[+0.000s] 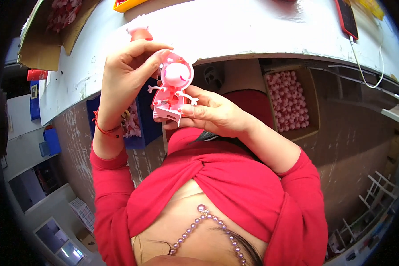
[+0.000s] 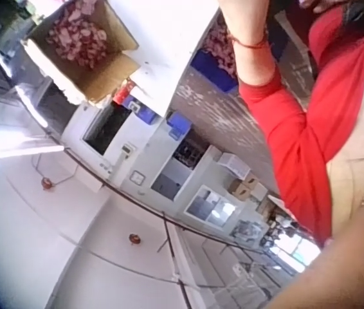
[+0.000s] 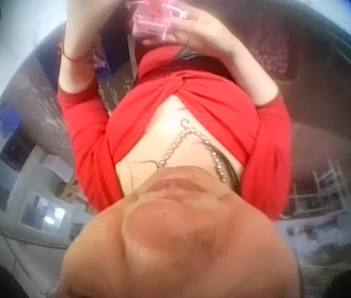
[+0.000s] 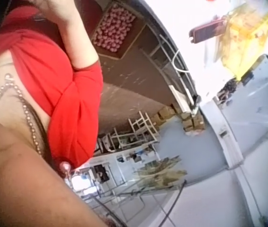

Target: The person assembles toy figures by inserting small plastic components into internal frames, attaching toy heads, and snapping the outer body casings together by hand.

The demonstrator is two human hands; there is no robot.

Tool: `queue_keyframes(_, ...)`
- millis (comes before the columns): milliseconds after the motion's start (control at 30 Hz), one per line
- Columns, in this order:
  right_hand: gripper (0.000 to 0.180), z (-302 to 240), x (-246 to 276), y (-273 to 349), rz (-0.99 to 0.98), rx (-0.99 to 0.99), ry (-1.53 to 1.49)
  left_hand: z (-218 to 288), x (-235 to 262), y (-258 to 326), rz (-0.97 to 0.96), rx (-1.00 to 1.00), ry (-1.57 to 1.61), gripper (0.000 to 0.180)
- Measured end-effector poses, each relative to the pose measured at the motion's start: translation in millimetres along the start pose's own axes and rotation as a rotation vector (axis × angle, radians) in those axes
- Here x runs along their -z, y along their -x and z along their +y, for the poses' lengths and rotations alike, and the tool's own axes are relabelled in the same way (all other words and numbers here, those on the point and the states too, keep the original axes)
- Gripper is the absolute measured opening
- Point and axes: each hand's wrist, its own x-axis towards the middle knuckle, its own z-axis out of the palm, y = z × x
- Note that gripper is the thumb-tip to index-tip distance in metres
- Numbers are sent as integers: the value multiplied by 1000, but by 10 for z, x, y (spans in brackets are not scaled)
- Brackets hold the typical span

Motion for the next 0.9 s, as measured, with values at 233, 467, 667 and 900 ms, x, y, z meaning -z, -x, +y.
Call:
queue_keyframes(233,77,-127,-12,-9,25,122,136,-26,94,-88,369,-23,-33,25)
queue_keyframes(467,82,-269,-67,0,140,261,231,-322,-229,34,521,-10,-750,40)
queue_keyframes(667,59,-437,92,-80,35,340,211,-372,-166,104,523,-11,-584,38)
queue_keyframes(900,49,-488,-86,-394,35,411,222,-230,27,156,519,8,769,45)
